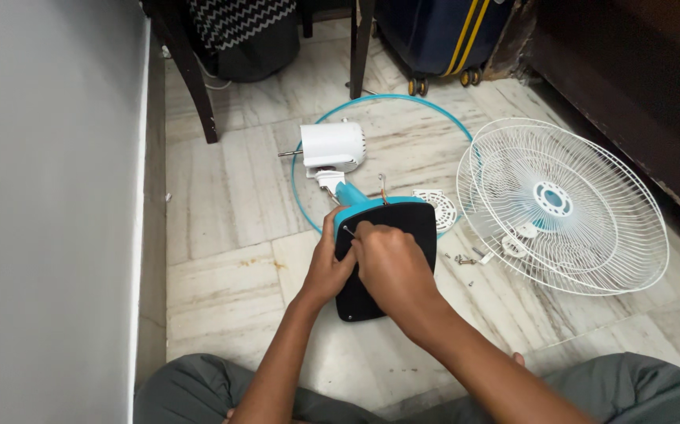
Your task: The person disassembles a small electric fan by removing screws from the motor housing and base using a screwdriver. They separate the motor unit from the stand and remove the rear cover, leaving the components laid out on the floor.
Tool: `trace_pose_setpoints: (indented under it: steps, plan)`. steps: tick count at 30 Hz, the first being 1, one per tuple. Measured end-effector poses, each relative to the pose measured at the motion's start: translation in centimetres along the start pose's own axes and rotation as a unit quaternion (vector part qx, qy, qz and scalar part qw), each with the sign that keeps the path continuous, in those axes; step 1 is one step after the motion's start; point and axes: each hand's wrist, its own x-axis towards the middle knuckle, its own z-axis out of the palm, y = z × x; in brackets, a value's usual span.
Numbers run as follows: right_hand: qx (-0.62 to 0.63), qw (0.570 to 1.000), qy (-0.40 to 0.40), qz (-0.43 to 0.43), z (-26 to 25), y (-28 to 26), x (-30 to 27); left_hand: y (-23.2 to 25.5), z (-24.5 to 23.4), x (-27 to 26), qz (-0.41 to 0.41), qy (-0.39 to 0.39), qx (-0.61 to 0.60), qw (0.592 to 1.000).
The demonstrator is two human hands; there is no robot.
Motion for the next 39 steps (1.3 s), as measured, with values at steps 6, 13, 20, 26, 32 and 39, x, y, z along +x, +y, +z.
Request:
trace_pose_setpoints:
  steps: [6, 13, 20, 26, 32, 39]
  plan:
    - [-0.147, 0.983, -0.039, -0.108, 0.4, -0.5, -0.8, 0.2, 0.0, 0.0, -0.017, -0.013, -0.022, 1.0]
    - [-0.08, 0.995, -0.007, -0.057, 0.7, -0.3, -0.7, 0.3, 0.1, 0.1, -0.012, -0.007, -0.005, 1.0]
    - [0.164, 0.973, 0.049, 0.155, 0.6, 0.1, -1.5, 1.1, 0.5, 0.2, -0.018, 0.016, -0.033, 0.999]
    - [0.218, 0.938, 0.019, 0.269, 1.0, -0.3, -1.9, 2.0, 0.7, 0.3, -0.02, 0.023, -0.014, 0.999]
    - [0.204, 0.952, 0.053, 0.222, 0.8, -0.1, -1.7, 2.5, 0.7, 0.3, -0.042, 0.023, 0.016, 0.999]
    - [0.131, 0.979, 0.086, 0.134, 1.1, -0.1, -1.6, 2.5, 0.7, 0.5, -0.028, 0.021, 0.012, 0.999]
